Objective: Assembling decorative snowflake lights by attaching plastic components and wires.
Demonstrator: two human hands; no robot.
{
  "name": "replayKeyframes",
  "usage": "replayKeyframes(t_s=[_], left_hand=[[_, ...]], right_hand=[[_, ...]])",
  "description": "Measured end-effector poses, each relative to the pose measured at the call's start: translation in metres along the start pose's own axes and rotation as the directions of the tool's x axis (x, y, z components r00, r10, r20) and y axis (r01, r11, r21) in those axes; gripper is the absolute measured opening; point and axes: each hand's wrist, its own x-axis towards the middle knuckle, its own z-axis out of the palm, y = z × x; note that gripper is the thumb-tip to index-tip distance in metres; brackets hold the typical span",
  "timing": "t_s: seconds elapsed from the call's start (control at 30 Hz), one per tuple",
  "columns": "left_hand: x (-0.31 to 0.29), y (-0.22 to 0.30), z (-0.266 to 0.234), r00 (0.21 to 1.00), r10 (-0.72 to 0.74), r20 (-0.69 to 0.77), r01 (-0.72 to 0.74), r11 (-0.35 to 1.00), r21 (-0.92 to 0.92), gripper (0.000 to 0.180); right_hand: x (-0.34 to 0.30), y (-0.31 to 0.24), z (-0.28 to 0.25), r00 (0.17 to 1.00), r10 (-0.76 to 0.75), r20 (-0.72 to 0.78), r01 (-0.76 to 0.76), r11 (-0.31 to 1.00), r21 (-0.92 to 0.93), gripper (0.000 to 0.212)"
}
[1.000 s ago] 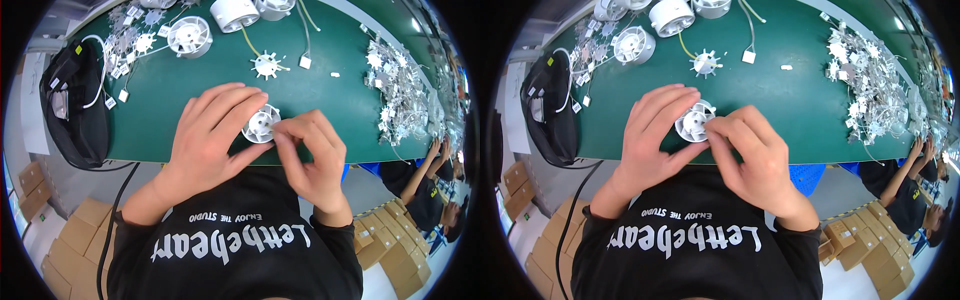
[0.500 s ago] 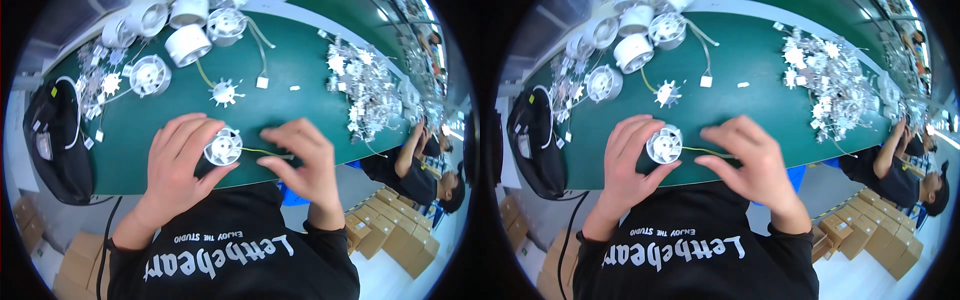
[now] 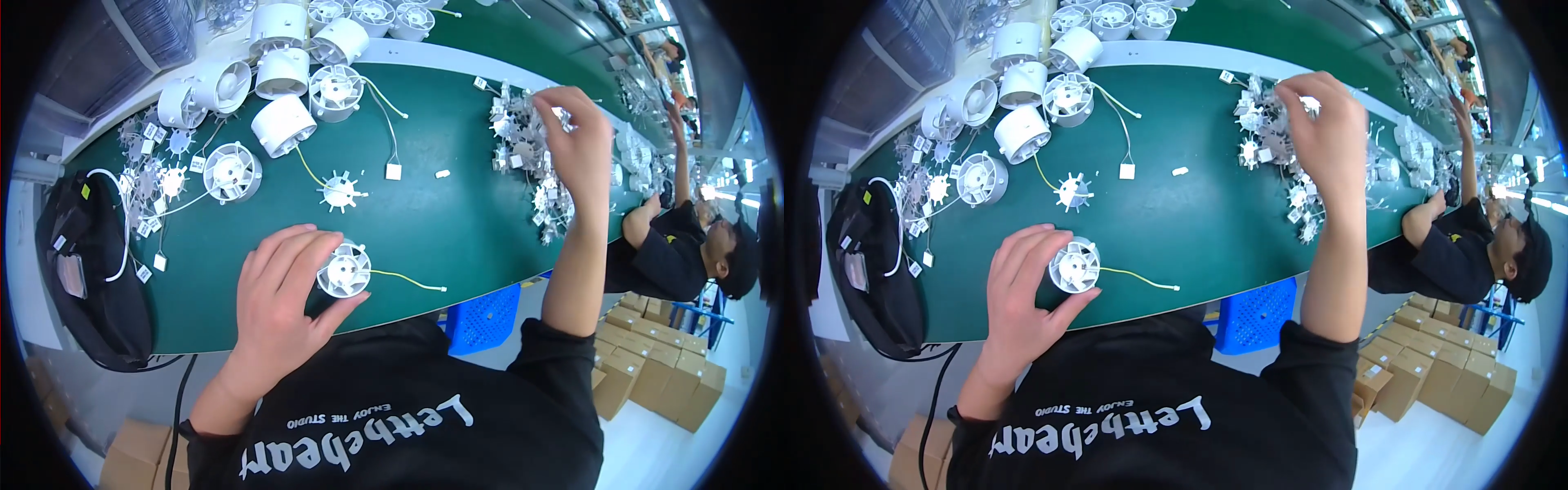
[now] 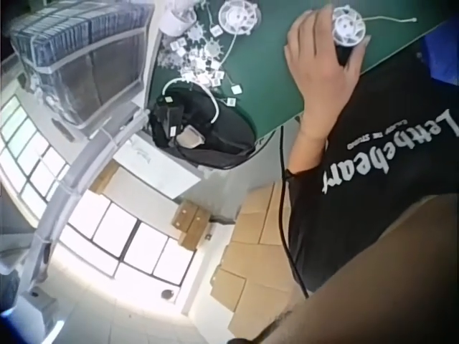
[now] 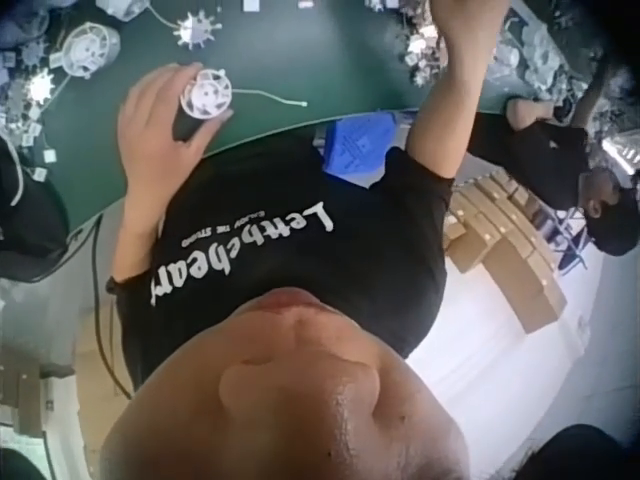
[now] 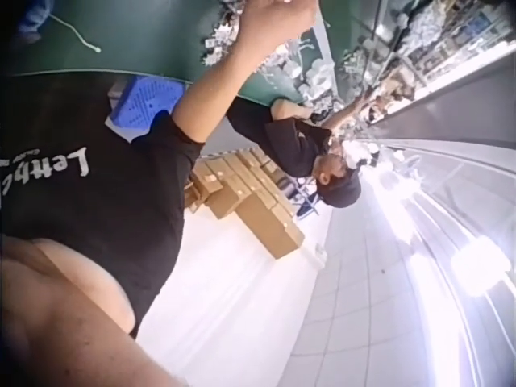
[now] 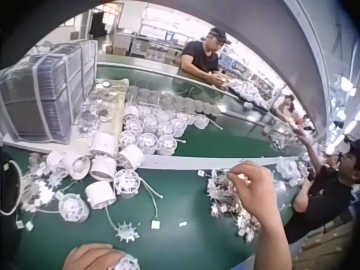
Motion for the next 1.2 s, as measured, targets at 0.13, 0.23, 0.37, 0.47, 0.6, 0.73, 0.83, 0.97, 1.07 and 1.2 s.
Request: replayKeyframes(t_s=[0.13,0.23,0.37,0.47,0.6,0.73,0.83,0.97,1.07,1.2], left_hand=[[0.003,-0.001,0.004,1.0,0.01,-0.005,-0.01,1.0,0.002,0.063],[0.007,-0.004,0.003,0.999,0.032,-0.019,-0.032,0.999,0.026,0.064],[0.013,0.001,0.002,0.989,0.117,-0.094,-0.119,0.993,-0.022,0.07],[0.022,0.008,-0.003,0.965,0.199,-0.17,-0.229,0.956,-0.182,0.077],[0.034,0.015,-0.006,0.993,0.042,-0.114,-0.114,0.641,-0.759,0.089],[0.034,0.015,-0.011,0.862,-0.001,0.508,0.5,-0.166,-0.85,0.085],[0.027,0.006,-0.005,0.68,0.19,0.708,0.657,-0.587,-0.474,0.07],[0.023,0.005,0.005,0.592,0.371,0.715,0.736,-0.61,-0.293,0.04],[0.026,0.017,-0.007,0.634,0.163,0.756,0.725,-0.466,-0.507,0.036],[0.024,0.024,-0.013,0.742,-0.038,0.67,0.636,-0.279,-0.72,0.03]], right_hand=[[-0.004,-0.028,-0.026,0.927,0.325,-0.19,-0.184,0.831,0.525,0.018],[-0.001,-0.068,-0.04,0.922,0.344,-0.178,-0.077,0.613,0.786,0.021],[-0.023,-0.114,-0.031,0.977,0.209,0.031,-0.09,0.279,0.956,0.02],[-0.036,-0.146,-0.021,0.977,0.1,0.188,-0.185,-0.039,0.982,0.018],[-0.054,-0.182,-0.004,0.944,0.029,0.329,-0.27,-0.506,0.819,0.017],[-0.072,-0.182,0.009,0.973,0.022,0.229,-0.179,-0.553,0.814,0.018],[-0.08,-0.177,0.009,0.991,-0.02,0.136,-0.131,-0.44,0.888,0.018],[-0.081,-0.17,0.004,0.984,-0.17,0.045,-0.08,-0.205,0.975,0.015],[-0.078,-0.165,0.001,0.959,-0.282,-0.011,-0.004,-0.056,0.998,0.013],[-0.081,-0.163,0.006,0.987,-0.156,-0.039,0.049,0.059,0.997,0.009]])
